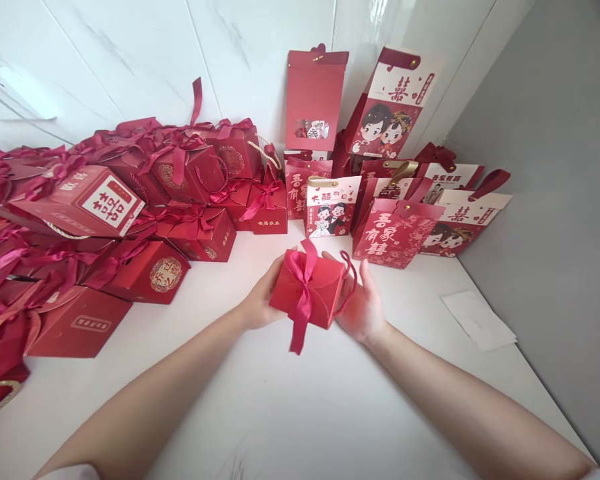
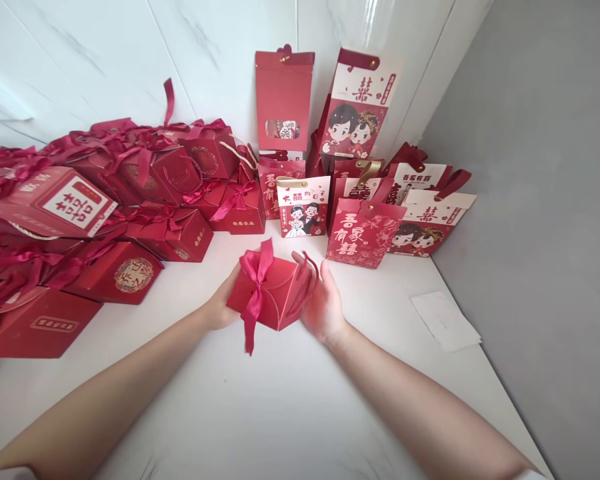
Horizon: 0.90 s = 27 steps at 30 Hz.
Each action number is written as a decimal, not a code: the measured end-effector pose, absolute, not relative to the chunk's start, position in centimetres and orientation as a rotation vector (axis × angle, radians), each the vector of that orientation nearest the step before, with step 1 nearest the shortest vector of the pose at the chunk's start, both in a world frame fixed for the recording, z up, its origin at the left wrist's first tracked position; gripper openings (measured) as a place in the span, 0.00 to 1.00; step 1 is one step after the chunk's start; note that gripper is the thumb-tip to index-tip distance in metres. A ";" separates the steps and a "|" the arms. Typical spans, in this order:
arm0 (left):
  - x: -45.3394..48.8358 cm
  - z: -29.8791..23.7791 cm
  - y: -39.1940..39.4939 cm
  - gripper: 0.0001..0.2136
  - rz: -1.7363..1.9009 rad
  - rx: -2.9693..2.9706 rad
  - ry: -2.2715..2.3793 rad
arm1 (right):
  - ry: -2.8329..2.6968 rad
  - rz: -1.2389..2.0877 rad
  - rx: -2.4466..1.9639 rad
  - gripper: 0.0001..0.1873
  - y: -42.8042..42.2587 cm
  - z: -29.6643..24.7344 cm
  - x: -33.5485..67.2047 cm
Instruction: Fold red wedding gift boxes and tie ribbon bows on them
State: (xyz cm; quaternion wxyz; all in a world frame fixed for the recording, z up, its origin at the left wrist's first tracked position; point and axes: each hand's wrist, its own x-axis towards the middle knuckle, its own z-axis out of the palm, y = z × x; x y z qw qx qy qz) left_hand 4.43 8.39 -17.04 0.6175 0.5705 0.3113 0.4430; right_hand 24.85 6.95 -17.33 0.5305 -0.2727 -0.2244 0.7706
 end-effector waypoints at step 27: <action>-2.0 -12.7 11.5 0.15 1.204 0.796 0.890 | -1.455 1.001 -1.012 0.28 5.3 -18.3 24.7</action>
